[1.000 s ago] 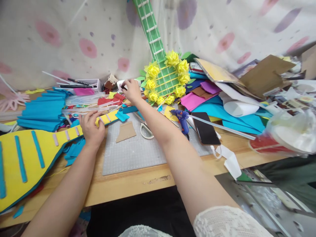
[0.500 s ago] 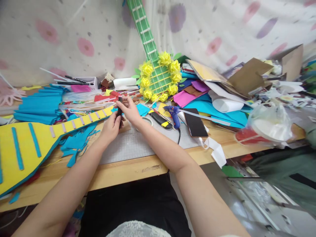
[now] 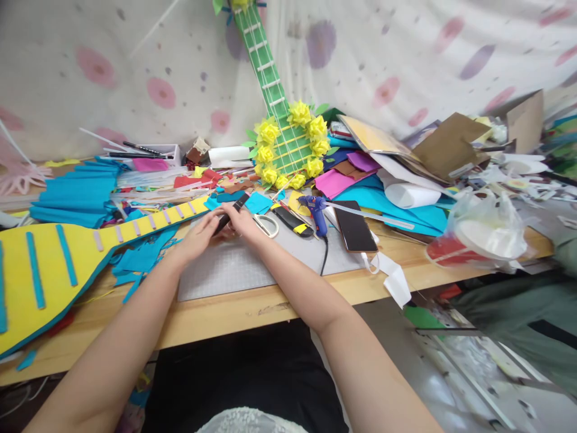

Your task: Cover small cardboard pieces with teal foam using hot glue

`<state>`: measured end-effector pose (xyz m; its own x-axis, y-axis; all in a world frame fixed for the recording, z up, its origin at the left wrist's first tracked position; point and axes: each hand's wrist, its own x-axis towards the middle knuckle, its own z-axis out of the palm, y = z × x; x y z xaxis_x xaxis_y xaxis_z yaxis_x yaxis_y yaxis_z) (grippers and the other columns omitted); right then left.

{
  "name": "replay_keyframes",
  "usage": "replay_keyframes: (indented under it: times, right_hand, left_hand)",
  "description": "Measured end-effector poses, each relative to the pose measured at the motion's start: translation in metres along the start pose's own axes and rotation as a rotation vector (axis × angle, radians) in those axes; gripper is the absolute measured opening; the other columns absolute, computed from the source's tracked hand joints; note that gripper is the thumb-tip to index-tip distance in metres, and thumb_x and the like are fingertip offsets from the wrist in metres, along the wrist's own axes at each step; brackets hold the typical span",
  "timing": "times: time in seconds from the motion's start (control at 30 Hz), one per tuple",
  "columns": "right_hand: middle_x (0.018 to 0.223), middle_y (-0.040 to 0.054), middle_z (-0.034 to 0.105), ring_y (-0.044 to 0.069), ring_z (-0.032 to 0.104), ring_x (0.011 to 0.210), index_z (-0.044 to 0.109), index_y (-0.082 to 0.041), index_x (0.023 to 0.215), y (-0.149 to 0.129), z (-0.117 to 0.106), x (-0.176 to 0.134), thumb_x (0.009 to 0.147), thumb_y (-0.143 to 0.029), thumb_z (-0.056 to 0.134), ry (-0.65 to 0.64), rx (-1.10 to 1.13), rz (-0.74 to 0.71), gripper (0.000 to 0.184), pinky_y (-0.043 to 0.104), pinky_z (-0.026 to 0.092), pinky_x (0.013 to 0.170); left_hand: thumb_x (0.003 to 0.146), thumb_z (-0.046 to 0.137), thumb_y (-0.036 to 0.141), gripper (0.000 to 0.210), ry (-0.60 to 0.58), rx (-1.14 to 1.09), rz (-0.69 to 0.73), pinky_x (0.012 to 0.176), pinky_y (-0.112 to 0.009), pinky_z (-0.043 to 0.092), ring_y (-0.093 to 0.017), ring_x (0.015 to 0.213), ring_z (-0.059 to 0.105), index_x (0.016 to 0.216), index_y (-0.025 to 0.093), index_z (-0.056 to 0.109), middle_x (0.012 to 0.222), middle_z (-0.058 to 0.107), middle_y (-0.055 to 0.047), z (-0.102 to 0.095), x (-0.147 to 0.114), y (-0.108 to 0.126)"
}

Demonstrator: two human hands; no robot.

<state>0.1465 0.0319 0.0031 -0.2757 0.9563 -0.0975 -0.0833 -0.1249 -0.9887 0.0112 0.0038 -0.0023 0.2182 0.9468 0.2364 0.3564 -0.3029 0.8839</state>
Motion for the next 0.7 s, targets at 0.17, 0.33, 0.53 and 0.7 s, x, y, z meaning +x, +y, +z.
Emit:
replay_keyframes:
  times: [0.17,0.33,0.53,0.7]
  right_hand:
    - [0.035,-0.0100,0.027,0.006,0.024,0.032,0.057,-0.018,0.070,0.004,-0.011,0.004,0.079,-0.063,0.046,0.142,0.175,-0.035,0.048,0.022,0.041,0.041]
    - [0.043,-0.0078,0.040,0.006,0.039,0.039,0.054,-0.018,0.066,0.011,-0.020,0.012,0.071,-0.056,0.060,0.226,0.002,-0.231,0.038,0.020,0.044,0.045]
    - [0.045,-0.0084,0.043,0.006,0.042,0.042,0.051,-0.019,0.066,0.012,-0.027,0.014,0.070,-0.044,0.064,0.171,-0.091,-0.296,0.028,0.019,0.042,0.044]
    - [0.045,-0.0071,0.047,0.007,0.045,0.039,0.051,-0.020,0.068,0.013,-0.027,0.016,0.073,-0.047,0.061,0.215,-0.034,-0.297,0.030,0.019,0.037,0.041]
  left_hand:
    - [0.083,0.045,0.043,0.037,0.171,0.002,-0.033,0.085,-0.038,0.050,-0.020,0.089,0.063,0.103,0.016,0.059,0.096,0.066,-0.009,-0.024,0.001,-0.012]
    - [0.074,0.060,0.032,0.056,-0.007,0.432,-0.020,0.100,-0.042,0.039,-0.024,0.117,0.051,0.127,0.019,0.046,0.125,0.057,-0.010,-0.027,-0.008,-0.018]
    - [0.075,0.061,0.035,0.064,-0.078,0.574,0.027,0.105,-0.044,0.033,-0.027,0.126,0.042,0.133,0.019,0.038,0.135,0.048,-0.011,-0.017,-0.008,-0.024]
    - [0.067,0.070,0.033,0.070,0.008,0.511,0.046,0.099,-0.044,0.039,-0.026,0.116,0.048,0.128,0.020,0.040,0.123,0.052,-0.011,-0.018,-0.008,-0.025]
